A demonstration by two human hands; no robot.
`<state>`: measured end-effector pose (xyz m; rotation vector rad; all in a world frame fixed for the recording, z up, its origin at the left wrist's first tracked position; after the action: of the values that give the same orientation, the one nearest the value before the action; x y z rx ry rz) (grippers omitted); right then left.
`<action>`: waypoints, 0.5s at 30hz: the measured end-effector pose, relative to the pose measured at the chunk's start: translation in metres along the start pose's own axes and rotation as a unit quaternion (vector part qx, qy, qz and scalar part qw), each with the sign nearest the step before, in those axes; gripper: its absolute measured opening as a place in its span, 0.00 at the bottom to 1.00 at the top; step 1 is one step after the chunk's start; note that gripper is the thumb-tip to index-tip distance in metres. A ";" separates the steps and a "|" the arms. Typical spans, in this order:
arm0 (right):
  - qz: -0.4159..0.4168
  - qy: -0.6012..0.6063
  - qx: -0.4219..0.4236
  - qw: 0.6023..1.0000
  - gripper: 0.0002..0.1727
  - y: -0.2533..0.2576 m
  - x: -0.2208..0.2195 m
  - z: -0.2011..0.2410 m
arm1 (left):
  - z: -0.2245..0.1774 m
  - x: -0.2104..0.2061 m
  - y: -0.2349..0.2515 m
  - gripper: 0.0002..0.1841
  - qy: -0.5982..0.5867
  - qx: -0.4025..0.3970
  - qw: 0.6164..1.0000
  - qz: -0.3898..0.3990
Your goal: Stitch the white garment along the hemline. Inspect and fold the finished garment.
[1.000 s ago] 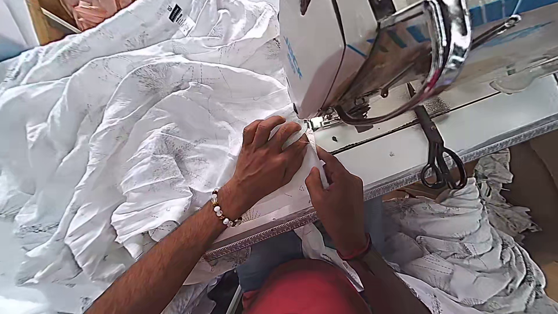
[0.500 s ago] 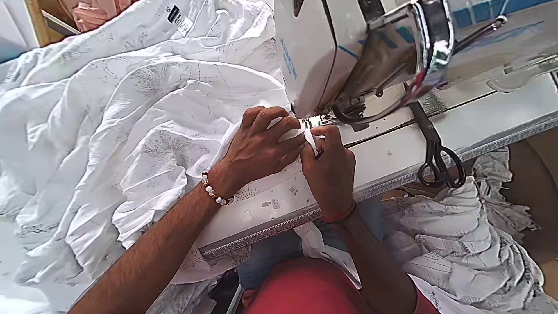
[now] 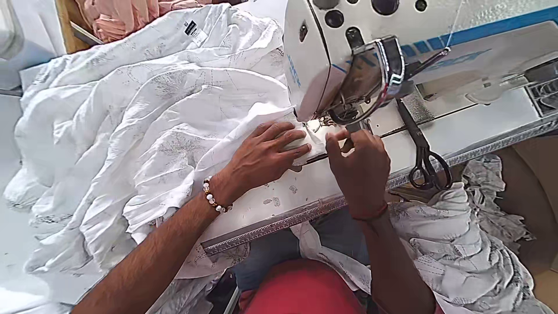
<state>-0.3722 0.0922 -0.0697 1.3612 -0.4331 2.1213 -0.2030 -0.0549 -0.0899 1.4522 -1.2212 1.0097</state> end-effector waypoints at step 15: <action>-0.076 0.068 0.047 0.994 0.09 -0.030 -0.039 -0.010 | -0.007 -0.004 0.041 0.10 0.058 -0.006 0.996 -0.061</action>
<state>-0.3482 0.1090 -0.1104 1.2486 -0.1706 2.1152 -0.2438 -0.0492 -0.0866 1.4205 -1.0425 0.9869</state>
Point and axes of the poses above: each hand's wrist, its own y-axis towards the middle knuckle, its own x-axis out of the back of the hand, z = x × y, the point moved 1 cm from there along y, towards the middle knuckle, and after that the axes turned 9 degrees about z, right-handed, at the moved point
